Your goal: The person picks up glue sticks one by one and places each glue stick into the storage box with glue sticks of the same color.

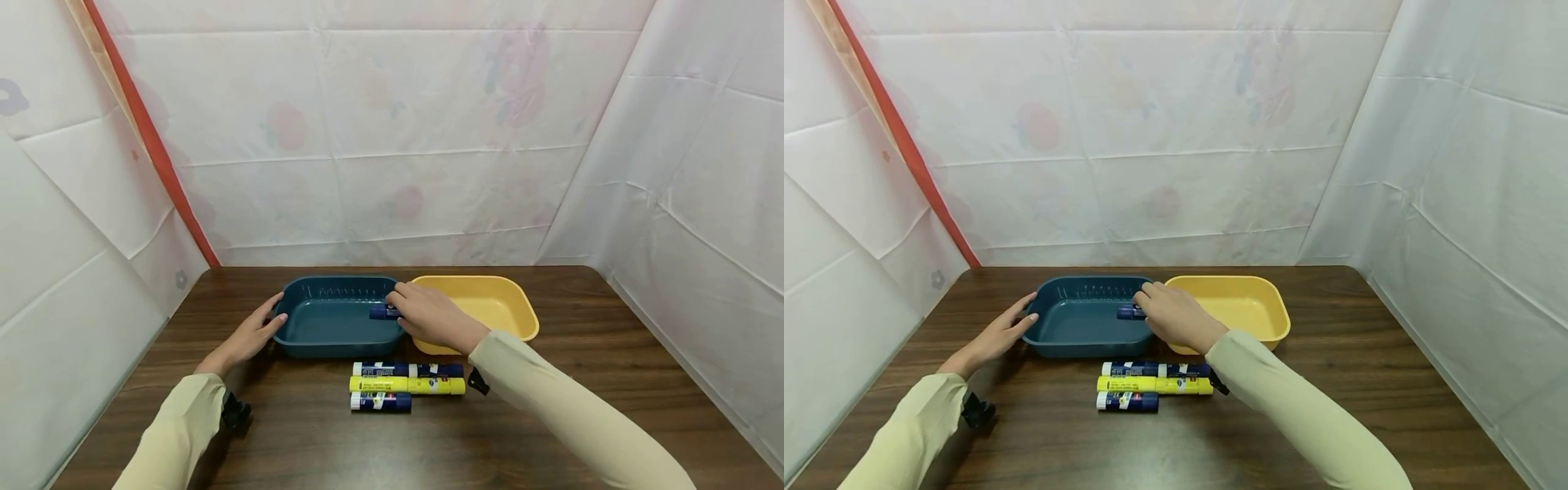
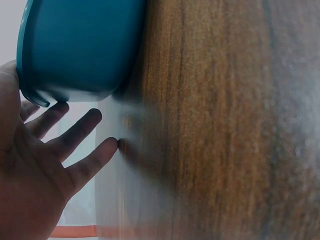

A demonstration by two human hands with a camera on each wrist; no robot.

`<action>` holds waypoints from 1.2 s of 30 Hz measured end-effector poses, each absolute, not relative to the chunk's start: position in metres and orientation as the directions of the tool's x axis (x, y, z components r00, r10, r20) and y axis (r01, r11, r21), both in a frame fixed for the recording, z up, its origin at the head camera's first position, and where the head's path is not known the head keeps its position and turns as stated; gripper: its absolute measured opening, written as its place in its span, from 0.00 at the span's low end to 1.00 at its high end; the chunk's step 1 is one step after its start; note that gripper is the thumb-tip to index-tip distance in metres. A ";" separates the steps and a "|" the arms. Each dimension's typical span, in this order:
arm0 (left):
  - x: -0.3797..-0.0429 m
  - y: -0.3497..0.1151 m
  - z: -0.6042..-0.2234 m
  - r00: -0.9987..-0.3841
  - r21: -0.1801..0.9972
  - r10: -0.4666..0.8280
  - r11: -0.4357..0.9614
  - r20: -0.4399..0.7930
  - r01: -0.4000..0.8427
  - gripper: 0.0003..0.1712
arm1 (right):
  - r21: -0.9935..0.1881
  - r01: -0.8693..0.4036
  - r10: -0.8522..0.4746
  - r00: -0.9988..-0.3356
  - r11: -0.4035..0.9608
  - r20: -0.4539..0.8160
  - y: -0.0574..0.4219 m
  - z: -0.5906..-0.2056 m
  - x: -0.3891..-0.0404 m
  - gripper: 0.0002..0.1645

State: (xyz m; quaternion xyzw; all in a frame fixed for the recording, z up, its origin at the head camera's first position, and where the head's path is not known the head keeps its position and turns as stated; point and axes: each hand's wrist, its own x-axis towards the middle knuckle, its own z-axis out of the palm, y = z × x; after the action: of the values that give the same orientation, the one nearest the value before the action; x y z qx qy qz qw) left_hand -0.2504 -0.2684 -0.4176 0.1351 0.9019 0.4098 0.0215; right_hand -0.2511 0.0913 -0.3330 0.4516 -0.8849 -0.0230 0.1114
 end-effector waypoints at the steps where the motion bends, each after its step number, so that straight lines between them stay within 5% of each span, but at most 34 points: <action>1: -0.250 -0.269 -0.418 -0.962 0.745 0.262 0.628 0.073 0.227 0.37 | 0.146 -0.793 -0.805 -0.569 0.591 0.171 0.089 -0.333 -0.253 0.17; 36: -0.251 -0.266 -0.420 -0.966 0.758 0.246 0.616 0.076 0.216 0.37 | 0.148 -0.706 -0.718 -0.694 0.692 0.045 0.040 -0.359 -0.302 0.19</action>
State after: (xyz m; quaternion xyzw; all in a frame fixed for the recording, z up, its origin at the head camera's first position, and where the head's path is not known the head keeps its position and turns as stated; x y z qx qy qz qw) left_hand -0.2512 -0.2655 -0.4205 0.1284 0.8987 0.4190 0.0178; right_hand -0.3022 0.0397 -0.3589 0.3878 -0.9185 -0.0597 0.0495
